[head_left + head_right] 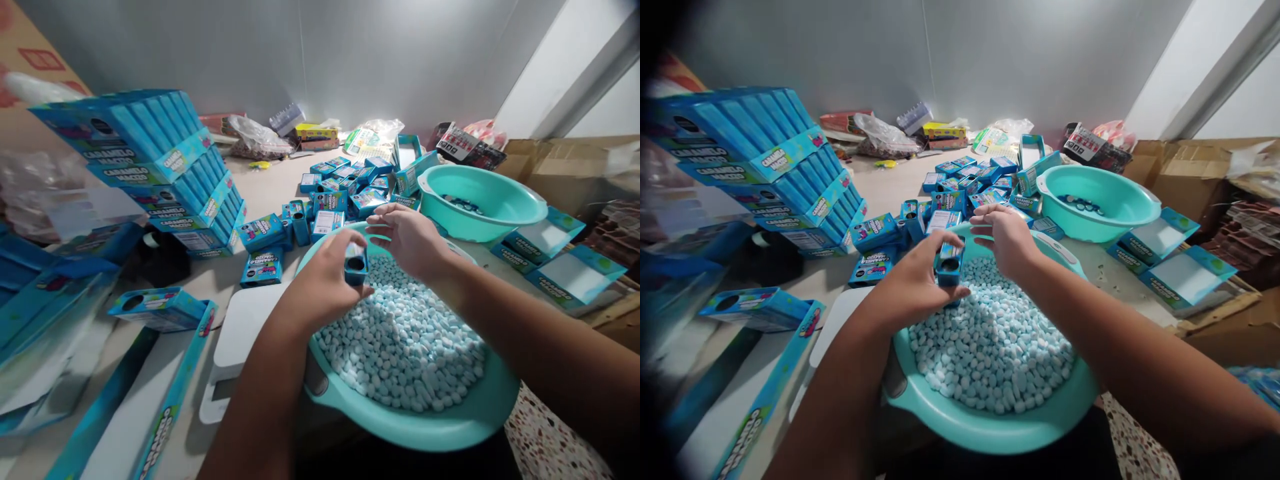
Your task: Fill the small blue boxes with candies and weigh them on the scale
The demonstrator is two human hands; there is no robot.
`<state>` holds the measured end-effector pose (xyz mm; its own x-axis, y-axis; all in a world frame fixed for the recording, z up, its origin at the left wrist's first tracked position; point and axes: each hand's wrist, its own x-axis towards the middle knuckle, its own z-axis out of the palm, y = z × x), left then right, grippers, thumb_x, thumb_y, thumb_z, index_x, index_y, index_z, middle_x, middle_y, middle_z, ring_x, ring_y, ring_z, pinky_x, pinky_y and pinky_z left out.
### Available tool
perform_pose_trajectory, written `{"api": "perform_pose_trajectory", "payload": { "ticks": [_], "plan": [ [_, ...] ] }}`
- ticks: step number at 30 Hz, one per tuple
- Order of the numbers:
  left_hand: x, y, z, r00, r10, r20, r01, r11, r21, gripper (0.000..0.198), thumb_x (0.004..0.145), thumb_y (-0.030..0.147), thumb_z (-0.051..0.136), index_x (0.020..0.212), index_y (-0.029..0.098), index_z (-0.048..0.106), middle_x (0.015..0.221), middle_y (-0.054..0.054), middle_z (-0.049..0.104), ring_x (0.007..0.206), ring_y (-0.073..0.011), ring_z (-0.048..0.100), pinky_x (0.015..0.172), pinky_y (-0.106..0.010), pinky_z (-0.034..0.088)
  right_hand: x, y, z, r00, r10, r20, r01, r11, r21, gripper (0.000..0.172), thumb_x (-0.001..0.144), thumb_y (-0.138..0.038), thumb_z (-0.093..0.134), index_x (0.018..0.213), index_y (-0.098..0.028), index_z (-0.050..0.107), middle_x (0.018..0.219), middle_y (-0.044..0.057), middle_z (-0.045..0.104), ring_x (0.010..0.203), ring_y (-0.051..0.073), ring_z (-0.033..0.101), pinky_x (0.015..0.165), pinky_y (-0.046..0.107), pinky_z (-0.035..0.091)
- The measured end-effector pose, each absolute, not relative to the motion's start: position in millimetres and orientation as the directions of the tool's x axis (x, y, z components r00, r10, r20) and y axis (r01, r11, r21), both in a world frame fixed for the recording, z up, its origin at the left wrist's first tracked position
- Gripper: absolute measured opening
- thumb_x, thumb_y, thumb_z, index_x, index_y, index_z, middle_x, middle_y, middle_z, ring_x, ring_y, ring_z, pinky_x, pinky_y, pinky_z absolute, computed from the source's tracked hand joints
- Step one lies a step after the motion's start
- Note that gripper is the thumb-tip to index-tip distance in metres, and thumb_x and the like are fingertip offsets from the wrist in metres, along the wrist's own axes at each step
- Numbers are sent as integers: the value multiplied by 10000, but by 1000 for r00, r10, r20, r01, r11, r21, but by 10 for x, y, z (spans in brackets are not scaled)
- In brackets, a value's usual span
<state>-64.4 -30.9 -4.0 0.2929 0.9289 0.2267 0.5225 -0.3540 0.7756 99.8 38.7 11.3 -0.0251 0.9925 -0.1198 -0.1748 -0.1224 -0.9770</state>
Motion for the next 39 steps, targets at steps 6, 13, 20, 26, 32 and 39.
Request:
{"api": "perform_pose_trajectory", "payload": {
  "ticks": [6, 13, 20, 26, 32, 39],
  "plan": [
    [-801, -265, 10, -127, 856, 502, 378, -426, 822, 756, 756, 287, 740, 1406, 276, 353, 1383, -84, 534, 1271, -292, 553, 1075, -443, 486, 960, 425, -188, -386, 919, -81, 551, 159, -819, 196, 668, -154, 636, 842, -221, 698, 919, 55, 692, 865, 232, 611, 838, 407, 478],
    [-1592, -969, 156, -280, 802, 527, 469, -365, 804, 895, 701, 301, 834, 1443, 373, 340, 1478, -18, 498, 1386, -338, 466, 1125, -502, 474, 973, 299, -297, -667, 710, -225, 707, 508, -492, 451, 721, -374, 739, 1155, -252, 723, 1180, 107, 637, 979, 291, 618, 847, 402, 447],
    [-1750, -1164, -389, -220, 956, 193, 465, -72, 882, 905, 732, 343, 809, 1486, 331, 309, 1544, -115, 445, 1416, -334, 448, 1062, -493, 512, 988, 362, -336, -690, 692, -210, 669, 500, -550, 509, 573, -375, 869, 1048, -224, 764, 979, 86, 736, 760, 212, 616, 630, 304, 386],
    [-1860, -923, -149, -148, 940, 307, 344, -243, 907, 835, 671, 517, 836, 1372, 315, 432, 1553, -115, 437, 1402, -314, 472, 1097, -462, 474, 1015, 412, -390, -756, 631, -172, 622, 612, -489, 217, 668, -300, 805, 864, -210, 782, 727, 32, 701, 584, 146, 529, 534, 288, 298],
    [-1993, 168, 415, -158, 881, 447, 711, -213, 671, 446, 932, 513, 468, 1228, 193, 562, 1285, -130, 645, 1171, -236, 629, 968, -365, 524, 1028, 461, -364, -765, 632, -126, 602, 630, -491, 122, 709, -201, 725, 809, -221, 790, 738, 34, 719, 607, 147, 545, 568, 283, 332],
    [-1930, 924, 297, 52, 979, -197, 991, -27, 128, 711, 560, 319, 806, 1231, 162, 632, 1306, -158, 657, 1254, -356, 575, 1043, -385, 451, 1179, 532, -175, -643, 766, 9, 624, 530, -573, 182, 729, -136, 622, 775, -206, 783, 773, 64, 731, 688, 182, 586, 661, 312, 377]
  ]
}}
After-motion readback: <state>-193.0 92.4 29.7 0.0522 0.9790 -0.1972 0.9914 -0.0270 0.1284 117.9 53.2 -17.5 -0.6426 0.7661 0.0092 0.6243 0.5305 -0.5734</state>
